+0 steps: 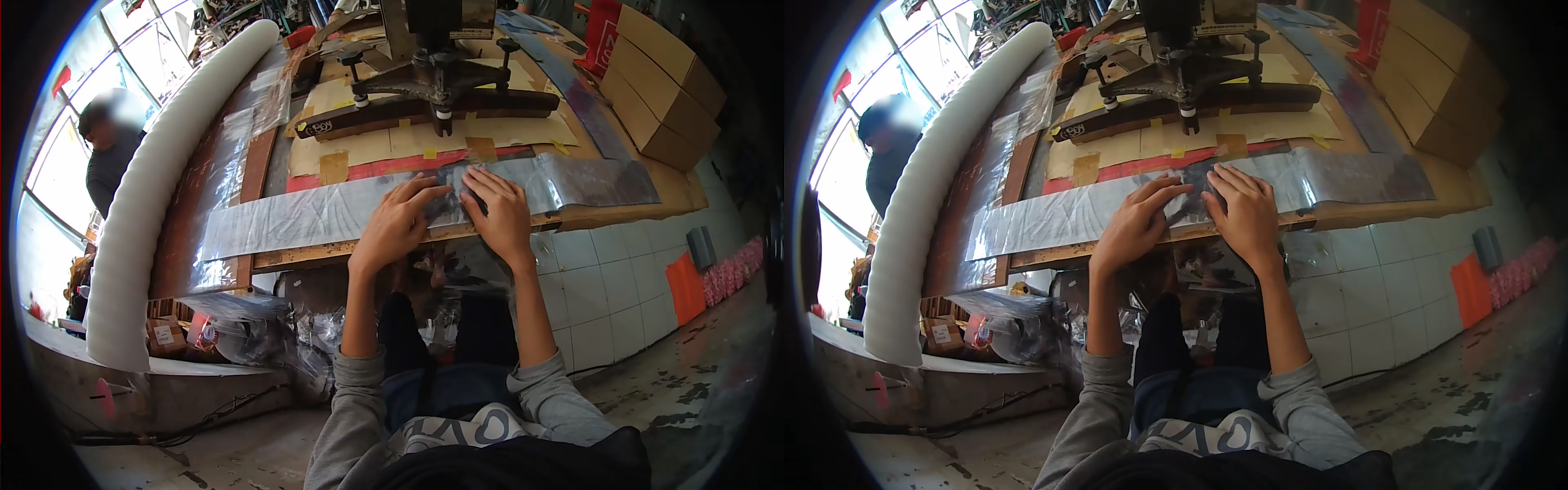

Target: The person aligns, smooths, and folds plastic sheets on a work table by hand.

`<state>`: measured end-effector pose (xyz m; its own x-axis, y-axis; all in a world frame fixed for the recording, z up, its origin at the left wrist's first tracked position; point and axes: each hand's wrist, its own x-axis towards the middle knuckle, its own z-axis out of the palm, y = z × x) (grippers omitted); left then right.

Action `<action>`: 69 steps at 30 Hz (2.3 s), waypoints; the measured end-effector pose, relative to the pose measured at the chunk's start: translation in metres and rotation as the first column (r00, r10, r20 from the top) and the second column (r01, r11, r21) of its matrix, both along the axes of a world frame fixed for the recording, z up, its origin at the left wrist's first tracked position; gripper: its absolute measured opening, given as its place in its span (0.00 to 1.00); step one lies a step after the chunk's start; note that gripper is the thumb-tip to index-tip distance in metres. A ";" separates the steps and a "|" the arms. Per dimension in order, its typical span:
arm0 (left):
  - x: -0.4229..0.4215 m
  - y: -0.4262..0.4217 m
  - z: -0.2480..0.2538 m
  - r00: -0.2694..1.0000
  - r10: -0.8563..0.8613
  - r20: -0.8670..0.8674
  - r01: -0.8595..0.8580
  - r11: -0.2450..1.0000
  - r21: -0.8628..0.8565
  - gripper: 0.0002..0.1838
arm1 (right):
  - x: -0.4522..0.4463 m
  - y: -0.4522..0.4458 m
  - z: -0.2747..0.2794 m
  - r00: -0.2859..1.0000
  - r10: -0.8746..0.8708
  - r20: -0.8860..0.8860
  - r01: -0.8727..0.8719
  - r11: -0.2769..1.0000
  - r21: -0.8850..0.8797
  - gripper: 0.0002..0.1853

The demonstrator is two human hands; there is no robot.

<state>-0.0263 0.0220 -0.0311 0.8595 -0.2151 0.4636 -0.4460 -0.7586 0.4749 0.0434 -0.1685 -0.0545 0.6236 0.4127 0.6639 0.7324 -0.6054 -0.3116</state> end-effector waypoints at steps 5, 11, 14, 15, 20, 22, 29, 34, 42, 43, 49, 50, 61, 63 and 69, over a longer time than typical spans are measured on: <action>-0.013 0.007 0.008 0.991 -0.107 -0.080 0.112 0.992 0.060 0.33 | -0.007 -0.003 0.013 0.991 -0.092 -0.102 0.102 0.990 0.095 0.19; -0.015 -0.005 -0.004 0.998 0.053 -0.027 -0.049 0.988 0.145 0.38 | -0.013 0.002 0.028 0.926 -0.044 -0.374 0.130 0.969 0.210 0.19; -0.019 -0.002 0.004 0.997 0.005 -0.076 -0.010 0.998 -0.063 0.36 | -0.004 -0.003 0.031 0.721 0.279 -0.635 0.062 0.886 0.459 0.17; -0.019 0.000 0.006 0.995 -0.024 -0.097 0.010 0.990 -0.143 0.35 | -0.001 -0.004 0.031 0.622 0.398 -0.675 0.068 0.831 0.552 0.16; -0.015 -0.005 0.006 0.997 0.078 -0.010 -0.078 0.970 -0.229 0.32 | -0.031 -0.008 0.041 0.681 0.541 -0.494 0.028 0.654 0.756 0.13; -0.018 -0.017 0.009 0.987 0.162 0.017 -0.154 0.961 -0.230 0.23 | -0.054 -0.012 0.049 0.674 0.507 -0.538 -0.018 0.739 0.673 0.13; -0.018 -0.011 -0.007 0.997 0.065 0.047 -0.063 0.997 -0.038 0.12 | -0.018 -0.028 0.076 0.937 -0.126 -0.326 0.120 0.992 -0.036 0.09; -0.018 -0.013 -0.005 0.996 0.055 0.067 -0.051 0.997 -0.054 0.12 | 0.077 -0.006 0.055 0.964 0.002 -0.265 -0.062 0.974 -0.217 0.16; -0.018 -0.012 -0.003 0.997 0.064 0.037 -0.062 0.996 -0.058 0.12 | 0.101 0.000 0.044 0.929 0.059 -0.365 -0.154 0.959 -0.238 0.14; -0.018 -0.012 -0.003 0.997 0.061 0.041 -0.059 0.997 -0.056 0.12 | 0.097 0.000 0.046 0.954 0.079 -0.288 -0.150 0.961 -0.233 0.13; -0.021 -0.016 0.004 0.995 0.103 -0.002 -0.103 0.992 -0.073 0.12 | 0.065 -0.008 0.044 0.993 0.103 -0.052 -0.112 0.971 -0.211 0.09; -0.021 -0.017 0.005 0.994 0.113 0.000 -0.112 0.991 -0.071 0.12 | 0.064 -0.006 0.040 0.995 0.091 -0.038 -0.097 0.973 -0.210 0.09; 0.014 -0.011 0.010 0.971 0.231 0.062 -0.215 0.958 -0.190 0.13 | 0.099 0.020 0.033 0.992 0.123 -0.021 -0.123 0.946 -0.299 0.13; 0.017 -0.010 0.006 0.971 0.234 0.045 -0.224 0.961 -0.161 0.12 | 0.105 0.019 0.029 0.979 0.163 -0.124 -0.199 0.906 -0.375 0.15; 0.017 -0.013 0.006 0.965 0.261 0.011 -0.258 0.959 -0.119 0.14 | 0.106 0.021 0.038 0.951 0.081 -0.299 -0.215 0.868 -0.448 0.25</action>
